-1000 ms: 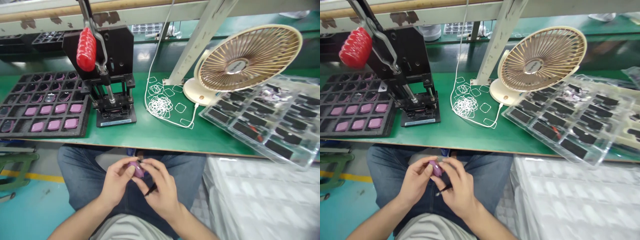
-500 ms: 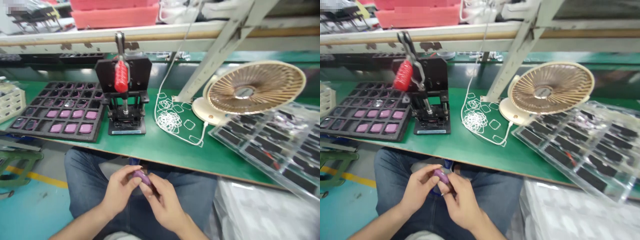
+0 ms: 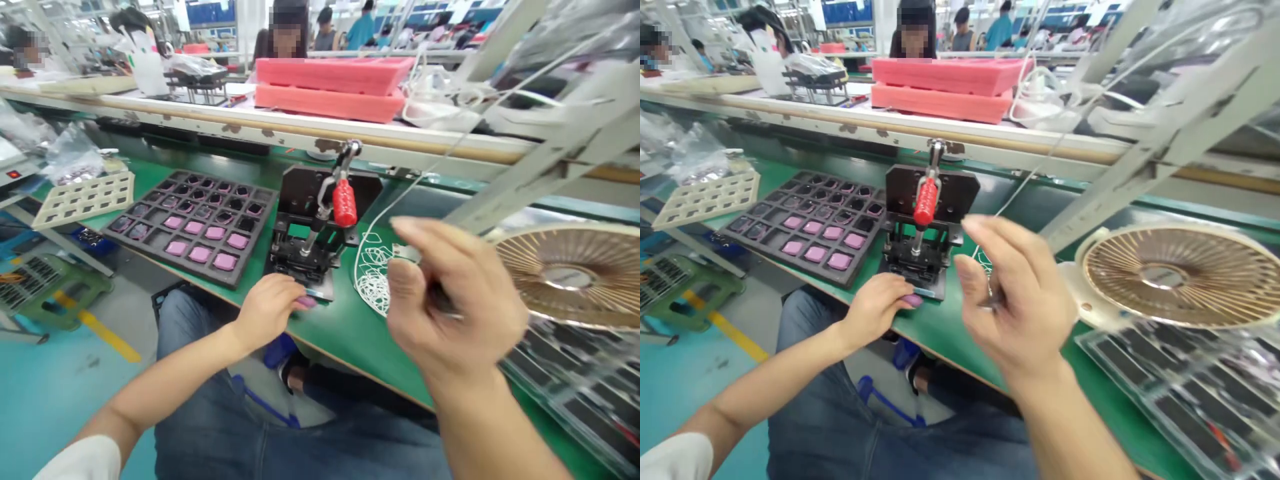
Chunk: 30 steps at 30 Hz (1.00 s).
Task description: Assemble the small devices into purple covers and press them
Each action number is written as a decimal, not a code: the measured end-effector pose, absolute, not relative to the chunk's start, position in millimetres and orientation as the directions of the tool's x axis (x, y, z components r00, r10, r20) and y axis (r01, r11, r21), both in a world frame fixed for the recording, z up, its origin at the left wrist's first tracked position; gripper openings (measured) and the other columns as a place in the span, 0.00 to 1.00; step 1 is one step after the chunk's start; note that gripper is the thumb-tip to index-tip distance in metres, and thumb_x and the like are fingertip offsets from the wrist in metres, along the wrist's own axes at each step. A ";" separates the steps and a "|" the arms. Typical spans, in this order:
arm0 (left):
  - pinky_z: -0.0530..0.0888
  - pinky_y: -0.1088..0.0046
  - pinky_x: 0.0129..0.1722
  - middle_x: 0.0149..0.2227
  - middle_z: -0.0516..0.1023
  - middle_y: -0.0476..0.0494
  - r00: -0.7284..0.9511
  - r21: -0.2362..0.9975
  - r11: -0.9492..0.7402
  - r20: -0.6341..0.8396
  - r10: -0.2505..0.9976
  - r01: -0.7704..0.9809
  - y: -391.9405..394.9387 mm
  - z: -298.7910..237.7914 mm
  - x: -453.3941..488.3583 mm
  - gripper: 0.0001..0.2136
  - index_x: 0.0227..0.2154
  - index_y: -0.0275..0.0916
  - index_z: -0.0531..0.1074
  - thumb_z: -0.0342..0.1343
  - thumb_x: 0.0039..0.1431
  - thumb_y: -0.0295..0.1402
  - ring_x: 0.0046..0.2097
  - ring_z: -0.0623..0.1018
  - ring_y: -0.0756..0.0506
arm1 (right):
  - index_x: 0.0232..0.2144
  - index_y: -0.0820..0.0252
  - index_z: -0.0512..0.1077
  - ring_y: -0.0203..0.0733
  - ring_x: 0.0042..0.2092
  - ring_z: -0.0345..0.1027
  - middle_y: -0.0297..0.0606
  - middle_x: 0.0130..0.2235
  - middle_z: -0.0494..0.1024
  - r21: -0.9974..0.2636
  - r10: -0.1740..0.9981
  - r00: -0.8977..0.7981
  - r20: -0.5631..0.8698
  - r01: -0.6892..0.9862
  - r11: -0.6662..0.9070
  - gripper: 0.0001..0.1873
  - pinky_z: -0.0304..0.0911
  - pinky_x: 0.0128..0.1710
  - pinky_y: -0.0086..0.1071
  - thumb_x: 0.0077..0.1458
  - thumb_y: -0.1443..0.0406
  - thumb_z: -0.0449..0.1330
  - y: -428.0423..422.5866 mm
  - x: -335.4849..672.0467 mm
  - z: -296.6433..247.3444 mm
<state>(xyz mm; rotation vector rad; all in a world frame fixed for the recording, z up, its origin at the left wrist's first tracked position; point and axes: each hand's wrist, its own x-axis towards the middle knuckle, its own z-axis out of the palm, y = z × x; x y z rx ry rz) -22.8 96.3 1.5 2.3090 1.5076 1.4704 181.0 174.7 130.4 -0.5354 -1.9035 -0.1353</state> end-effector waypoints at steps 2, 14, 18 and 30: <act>0.79 0.52 0.58 0.49 0.86 0.36 0.078 0.473 -0.489 0.655 0.752 0.733 111.0 -2.0 -22.2 0.07 0.47 0.37 0.80 0.59 0.72 0.30 0.55 0.83 0.36 | 0.64 0.56 0.72 0.46 0.57 0.78 0.44 0.61 0.78 0.091 0.107 -0.418 0.902 0.426 0.900 0.21 0.75 0.47 0.31 0.74 0.58 0.63 201.3 163.7 144.5; 0.81 0.56 0.57 0.47 0.87 0.39 -0.031 0.576 -0.473 0.655 0.755 0.667 107.8 -14.0 -28.8 0.08 0.47 0.40 0.81 0.59 0.72 0.30 0.54 0.84 0.38 | 0.47 0.66 0.81 0.42 0.43 0.81 0.42 0.42 0.84 0.008 0.106 -0.143 0.984 0.629 0.777 0.20 0.70 0.43 0.33 0.80 0.60 0.53 221.3 136.0 205.3; 0.82 0.61 0.53 0.47 0.85 0.39 -0.208 0.673 -0.434 0.654 0.727 0.599 80.0 -9.3 -47.0 0.08 0.48 0.41 0.82 0.58 0.73 0.31 0.49 0.84 0.42 | 0.33 0.60 0.78 0.34 0.28 0.76 0.33 0.30 0.82 0.062 0.164 -0.439 0.883 0.456 0.888 0.11 0.65 0.29 0.27 0.71 0.68 0.62 193.4 159.1 118.0; 0.83 0.65 0.52 0.47 0.86 0.44 -0.290 0.655 -0.363 0.671 0.682 0.663 61.5 3.9 -54.7 0.10 0.51 0.45 0.84 0.61 0.72 0.31 0.47 0.85 0.44 | 0.59 0.53 0.79 0.52 0.46 0.82 0.42 0.49 0.85 0.000 0.655 -0.719 0.231 0.674 0.739 0.17 0.73 0.40 0.35 0.70 0.61 0.64 228.4 125.0 35.9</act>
